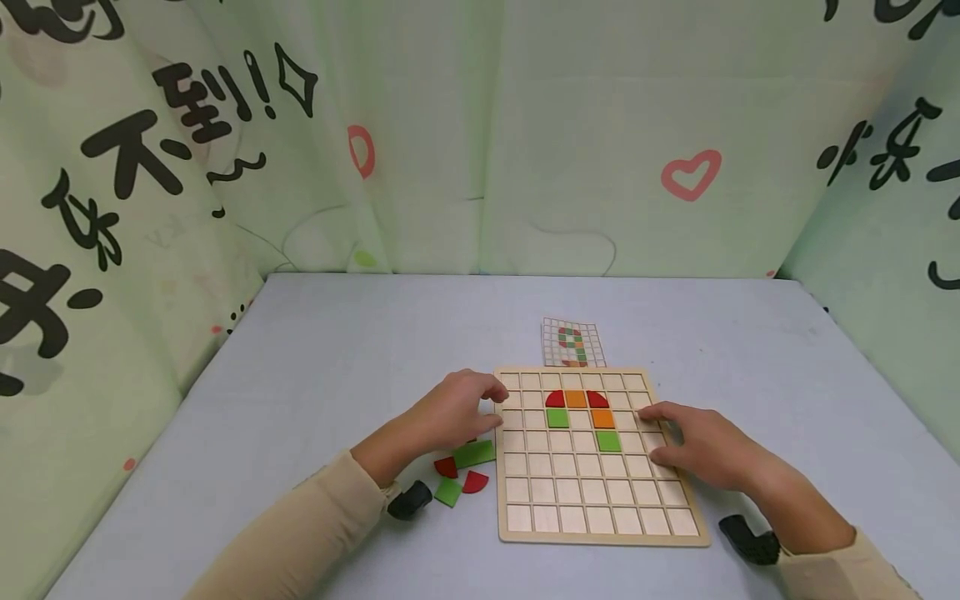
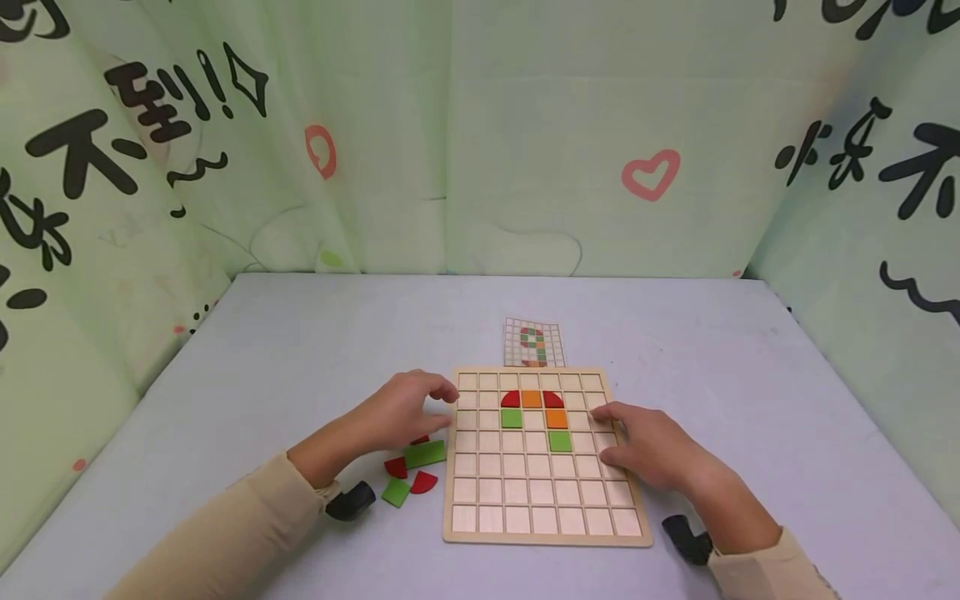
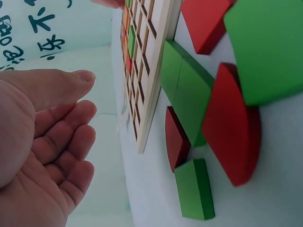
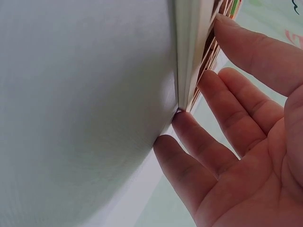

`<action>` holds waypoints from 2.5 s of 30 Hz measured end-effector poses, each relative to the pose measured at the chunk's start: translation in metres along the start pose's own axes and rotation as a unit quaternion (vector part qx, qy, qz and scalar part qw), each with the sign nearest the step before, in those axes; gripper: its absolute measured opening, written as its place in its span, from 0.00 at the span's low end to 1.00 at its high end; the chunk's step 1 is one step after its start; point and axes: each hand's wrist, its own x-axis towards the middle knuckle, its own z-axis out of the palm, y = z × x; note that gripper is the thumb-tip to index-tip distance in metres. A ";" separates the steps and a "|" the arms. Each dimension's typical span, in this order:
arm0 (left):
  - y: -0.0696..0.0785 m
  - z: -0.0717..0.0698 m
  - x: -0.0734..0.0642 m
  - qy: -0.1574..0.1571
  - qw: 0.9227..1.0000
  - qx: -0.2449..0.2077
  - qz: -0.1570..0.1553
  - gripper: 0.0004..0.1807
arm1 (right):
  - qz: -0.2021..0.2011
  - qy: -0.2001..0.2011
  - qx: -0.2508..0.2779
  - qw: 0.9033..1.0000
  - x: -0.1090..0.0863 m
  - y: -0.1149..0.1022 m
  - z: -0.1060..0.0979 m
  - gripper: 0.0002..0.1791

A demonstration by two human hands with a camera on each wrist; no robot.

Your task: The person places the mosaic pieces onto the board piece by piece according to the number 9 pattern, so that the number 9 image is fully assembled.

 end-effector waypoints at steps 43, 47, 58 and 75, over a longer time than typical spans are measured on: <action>-0.015 0.012 -0.011 -0.052 0.997 0.065 -0.007 0.18 | -0.001 0.002 0.006 1.000 -0.001 0.001 0.000 0.32; -0.016 0.013 -0.011 -0.052 0.995 0.081 -0.003 0.17 | 0.002 0.001 0.006 1.000 -0.001 0.000 0.000 0.33; -0.016 0.015 -0.010 -0.046 0.994 0.097 0.000 0.12 | -0.001 0.001 0.007 1.000 -0.001 0.000 0.001 0.33; -0.020 0.014 -0.010 -0.045 0.993 0.107 0.010 0.12 | -0.003 -0.002 0.007 1.000 -0.001 0.000 0.000 0.33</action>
